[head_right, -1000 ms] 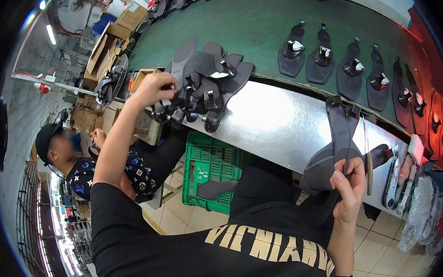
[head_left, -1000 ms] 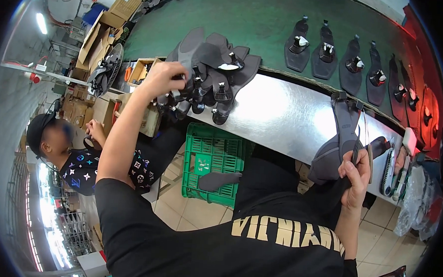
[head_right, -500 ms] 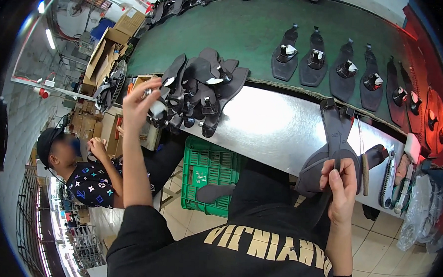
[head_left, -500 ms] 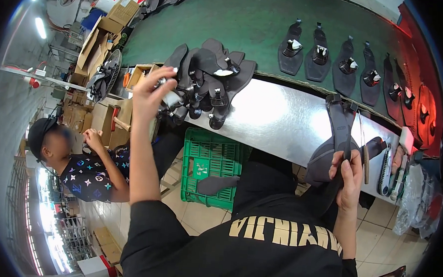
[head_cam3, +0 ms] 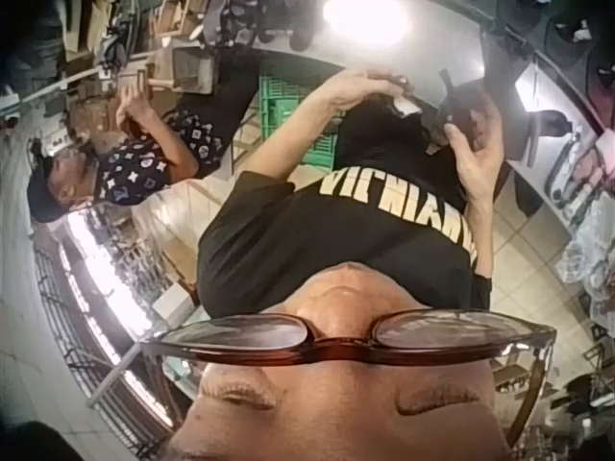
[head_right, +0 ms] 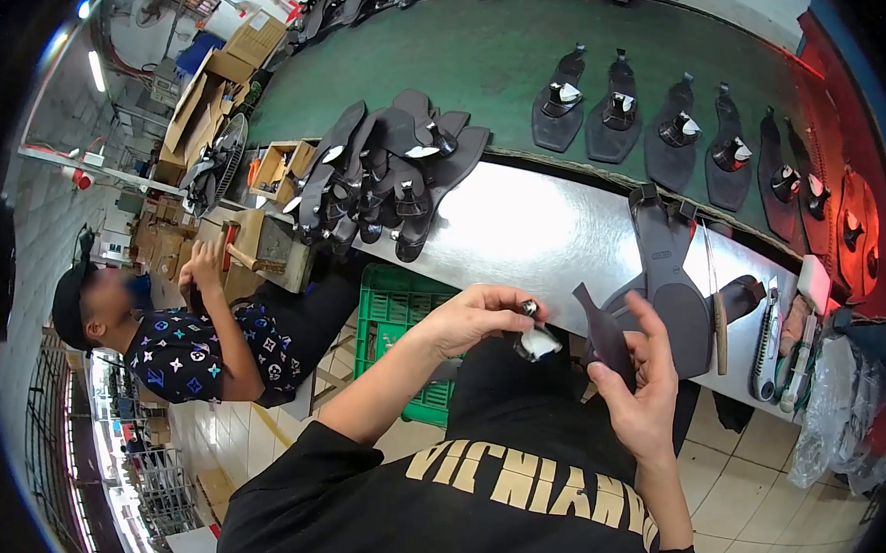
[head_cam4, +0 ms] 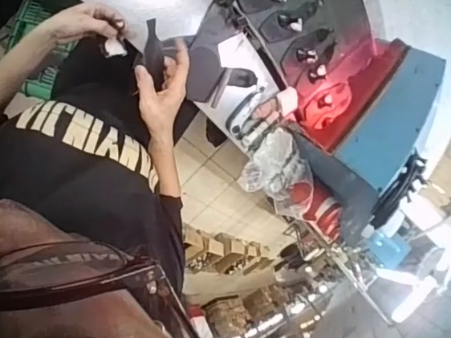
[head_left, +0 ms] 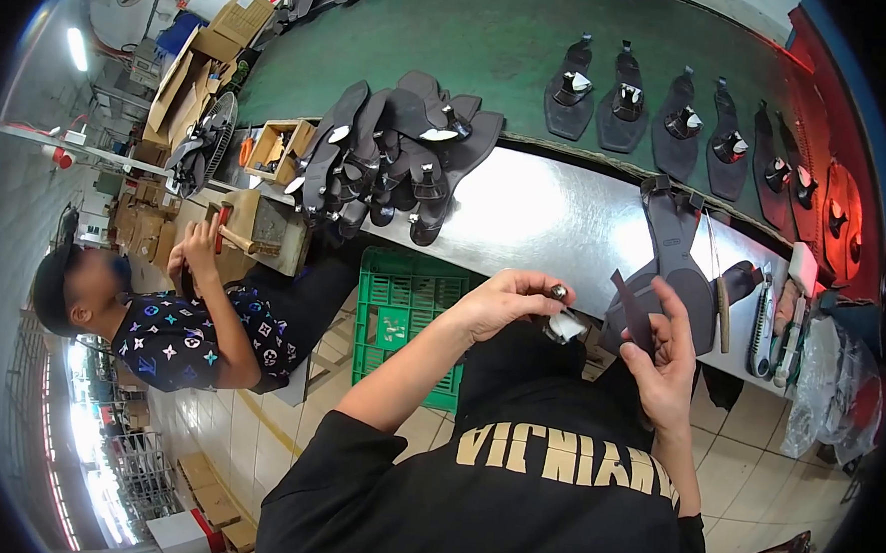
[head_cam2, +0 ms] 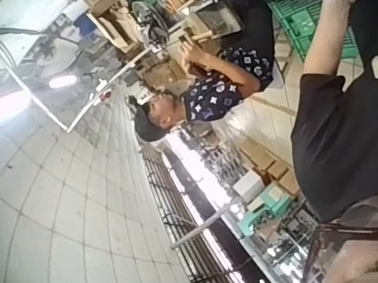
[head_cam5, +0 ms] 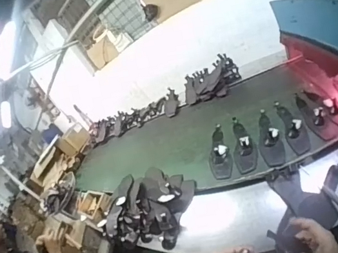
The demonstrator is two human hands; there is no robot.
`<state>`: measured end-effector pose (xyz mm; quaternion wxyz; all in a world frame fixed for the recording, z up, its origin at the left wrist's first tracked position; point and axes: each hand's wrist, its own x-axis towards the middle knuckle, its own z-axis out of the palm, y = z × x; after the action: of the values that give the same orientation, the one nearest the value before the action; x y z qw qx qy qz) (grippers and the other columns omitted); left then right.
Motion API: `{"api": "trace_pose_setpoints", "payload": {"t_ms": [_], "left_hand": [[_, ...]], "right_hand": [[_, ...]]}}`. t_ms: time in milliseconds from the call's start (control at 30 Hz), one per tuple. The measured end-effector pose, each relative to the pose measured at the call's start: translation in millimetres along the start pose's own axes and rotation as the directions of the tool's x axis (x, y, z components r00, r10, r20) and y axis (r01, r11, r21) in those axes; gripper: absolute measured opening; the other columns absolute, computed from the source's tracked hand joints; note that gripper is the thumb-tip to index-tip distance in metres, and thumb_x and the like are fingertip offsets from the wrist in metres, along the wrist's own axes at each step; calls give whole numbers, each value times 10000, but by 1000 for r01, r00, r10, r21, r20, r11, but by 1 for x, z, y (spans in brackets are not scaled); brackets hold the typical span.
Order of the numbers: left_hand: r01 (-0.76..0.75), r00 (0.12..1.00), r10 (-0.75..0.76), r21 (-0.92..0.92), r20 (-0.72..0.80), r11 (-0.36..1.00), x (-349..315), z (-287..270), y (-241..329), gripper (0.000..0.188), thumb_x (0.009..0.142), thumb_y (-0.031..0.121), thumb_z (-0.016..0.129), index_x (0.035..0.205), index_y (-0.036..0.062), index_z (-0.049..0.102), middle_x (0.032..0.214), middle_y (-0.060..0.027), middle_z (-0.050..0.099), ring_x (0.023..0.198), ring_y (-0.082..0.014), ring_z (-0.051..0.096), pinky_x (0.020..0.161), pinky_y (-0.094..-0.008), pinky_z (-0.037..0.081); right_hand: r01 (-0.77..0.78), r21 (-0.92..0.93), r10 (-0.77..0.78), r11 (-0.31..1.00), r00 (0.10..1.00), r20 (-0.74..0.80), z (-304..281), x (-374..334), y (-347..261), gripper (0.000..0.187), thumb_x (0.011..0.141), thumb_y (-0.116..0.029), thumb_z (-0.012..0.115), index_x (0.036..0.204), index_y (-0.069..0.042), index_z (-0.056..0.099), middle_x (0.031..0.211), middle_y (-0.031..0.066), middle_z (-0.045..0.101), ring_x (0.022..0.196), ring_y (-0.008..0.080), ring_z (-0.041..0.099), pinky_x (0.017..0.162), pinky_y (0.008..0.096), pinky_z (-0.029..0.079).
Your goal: Applying adhesive and assembling shoe components in a manufacturing setting.
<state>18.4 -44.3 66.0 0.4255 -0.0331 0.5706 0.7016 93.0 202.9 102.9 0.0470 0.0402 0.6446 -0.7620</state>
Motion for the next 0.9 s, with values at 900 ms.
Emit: {"api": "trace_pose_setpoints", "payload": {"t_ms": [900], "left_hand": [[-457,889,437,-219,-135,862,-6,30,-8,254,850,24,647,1097,-31,633,1108,-185,662,995,-203,648,859,-317,548]], "right_hand": [[293,-218,-277,931,956,99,0,0,12,457,746,-34,736,1184,-1,609,950,106,652,871,176,633,788,278,479]]}}
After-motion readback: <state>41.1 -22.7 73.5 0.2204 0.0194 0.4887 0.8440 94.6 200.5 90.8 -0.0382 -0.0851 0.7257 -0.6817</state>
